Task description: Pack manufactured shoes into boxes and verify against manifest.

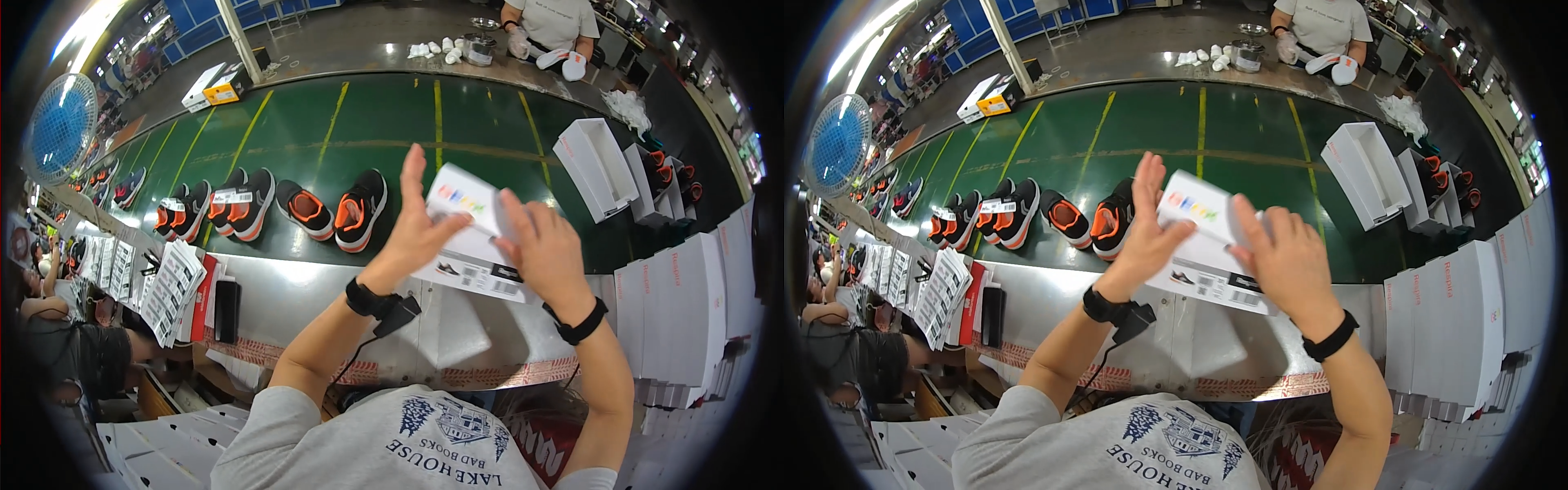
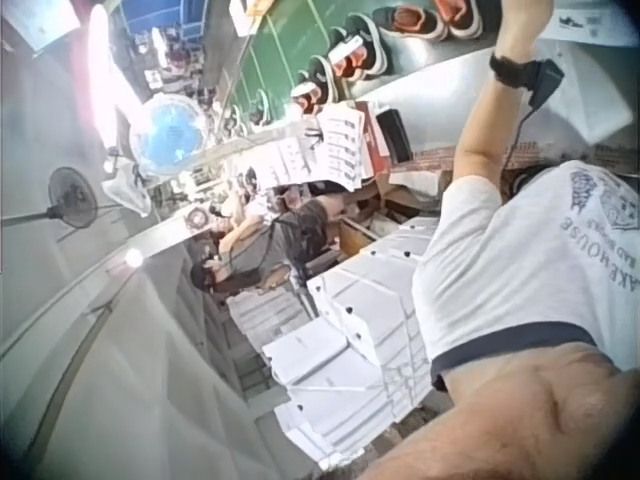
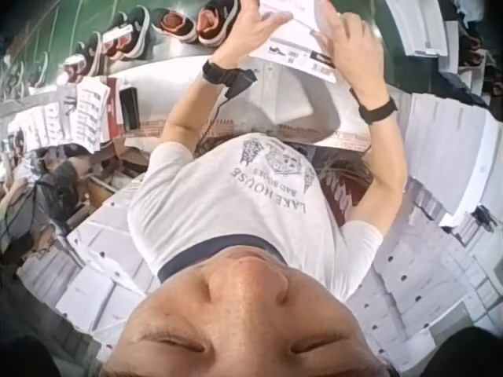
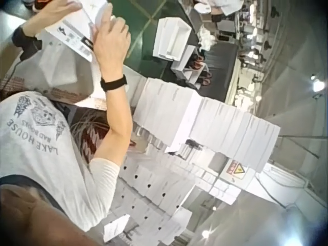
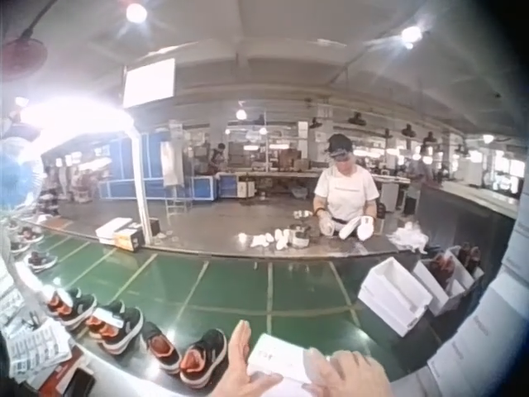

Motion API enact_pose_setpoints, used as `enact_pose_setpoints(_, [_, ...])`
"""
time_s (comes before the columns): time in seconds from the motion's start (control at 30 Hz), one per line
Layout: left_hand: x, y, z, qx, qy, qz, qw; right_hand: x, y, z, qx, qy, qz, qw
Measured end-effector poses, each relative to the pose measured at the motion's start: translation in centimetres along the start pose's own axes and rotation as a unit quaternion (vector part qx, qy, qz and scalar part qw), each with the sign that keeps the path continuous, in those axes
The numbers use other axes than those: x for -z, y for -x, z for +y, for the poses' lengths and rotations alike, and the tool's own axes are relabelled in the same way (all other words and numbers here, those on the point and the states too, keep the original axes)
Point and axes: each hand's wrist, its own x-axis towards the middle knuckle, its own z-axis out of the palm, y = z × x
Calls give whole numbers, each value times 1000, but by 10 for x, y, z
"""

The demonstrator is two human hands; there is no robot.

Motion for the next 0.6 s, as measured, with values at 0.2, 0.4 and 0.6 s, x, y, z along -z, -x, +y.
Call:
enact_pose_setpoints(0.2, [-6, 49, 37, -75, -257, -114, 957, 11, 21, 46, -287, -82, 49, 953])
enact_pose_setpoints(0.4, [39, -5, 7, -94, -323, -49, 941, 43, 65, 27, -417, -68, 272, 865])
enact_pose_setpoints(0.6, [72, -44, -92, -133, -381, -80, 912, 16, 124, -49, -563, -504, 219, 618])
